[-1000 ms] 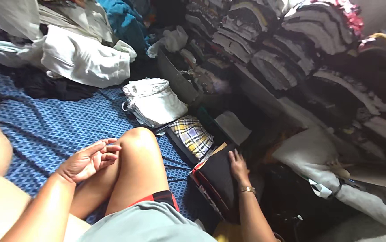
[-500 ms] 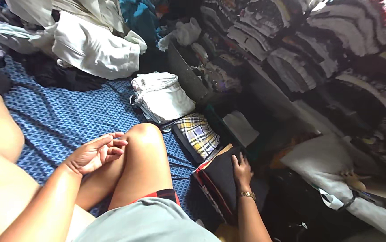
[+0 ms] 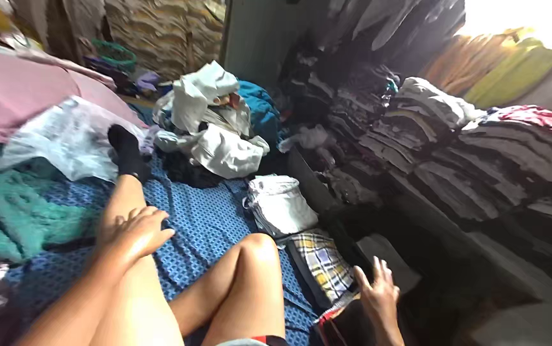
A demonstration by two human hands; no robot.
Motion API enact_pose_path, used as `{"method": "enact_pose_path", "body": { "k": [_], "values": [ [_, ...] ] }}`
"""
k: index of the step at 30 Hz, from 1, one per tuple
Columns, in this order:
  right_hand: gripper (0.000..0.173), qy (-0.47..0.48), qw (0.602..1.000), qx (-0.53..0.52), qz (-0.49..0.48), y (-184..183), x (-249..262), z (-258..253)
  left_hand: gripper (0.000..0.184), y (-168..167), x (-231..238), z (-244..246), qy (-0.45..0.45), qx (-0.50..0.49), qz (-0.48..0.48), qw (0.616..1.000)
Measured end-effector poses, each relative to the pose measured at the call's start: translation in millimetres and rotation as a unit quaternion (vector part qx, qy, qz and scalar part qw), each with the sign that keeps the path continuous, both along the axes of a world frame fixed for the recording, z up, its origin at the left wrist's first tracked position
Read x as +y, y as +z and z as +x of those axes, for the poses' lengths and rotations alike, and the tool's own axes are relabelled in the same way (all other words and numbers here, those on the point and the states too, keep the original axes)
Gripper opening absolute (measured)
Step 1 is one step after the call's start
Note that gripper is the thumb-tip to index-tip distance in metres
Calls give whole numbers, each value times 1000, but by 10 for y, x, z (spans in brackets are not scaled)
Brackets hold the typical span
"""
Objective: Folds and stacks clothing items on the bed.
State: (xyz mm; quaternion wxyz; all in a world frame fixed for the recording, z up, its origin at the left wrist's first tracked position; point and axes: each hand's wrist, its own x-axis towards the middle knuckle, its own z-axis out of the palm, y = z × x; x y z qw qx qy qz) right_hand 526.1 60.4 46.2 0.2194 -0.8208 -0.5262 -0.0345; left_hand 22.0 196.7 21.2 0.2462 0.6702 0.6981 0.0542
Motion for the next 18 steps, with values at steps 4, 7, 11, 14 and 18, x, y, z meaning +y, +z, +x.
{"method": "enact_pose_path", "body": {
  "k": [4, 7, 11, 14, 18],
  "values": [
    [68, 186, 969, 76, -143, -93, 619, -1082, 66, -219, 4, -421, 65, 21, -82, 994],
    [71, 281, 917, 43, -280, -341, 996, -1813, 82, -430, 36, -543, 50, -27, -113, 992],
    [70, 294, 862, -86, -404, -324, 1430, -2389, 97, -399, 114, -454, 78, 10, -162, 984],
    [62, 323, 808, -61, -489, -383, 1791, -2517, 108, -513, 262, -481, 102, 27, -186, 977],
    [54, 370, 779, -4, -506, -660, 2248, -2553, 110, -574, 443, -507, 139, 47, -184, 972]
  ]
}}
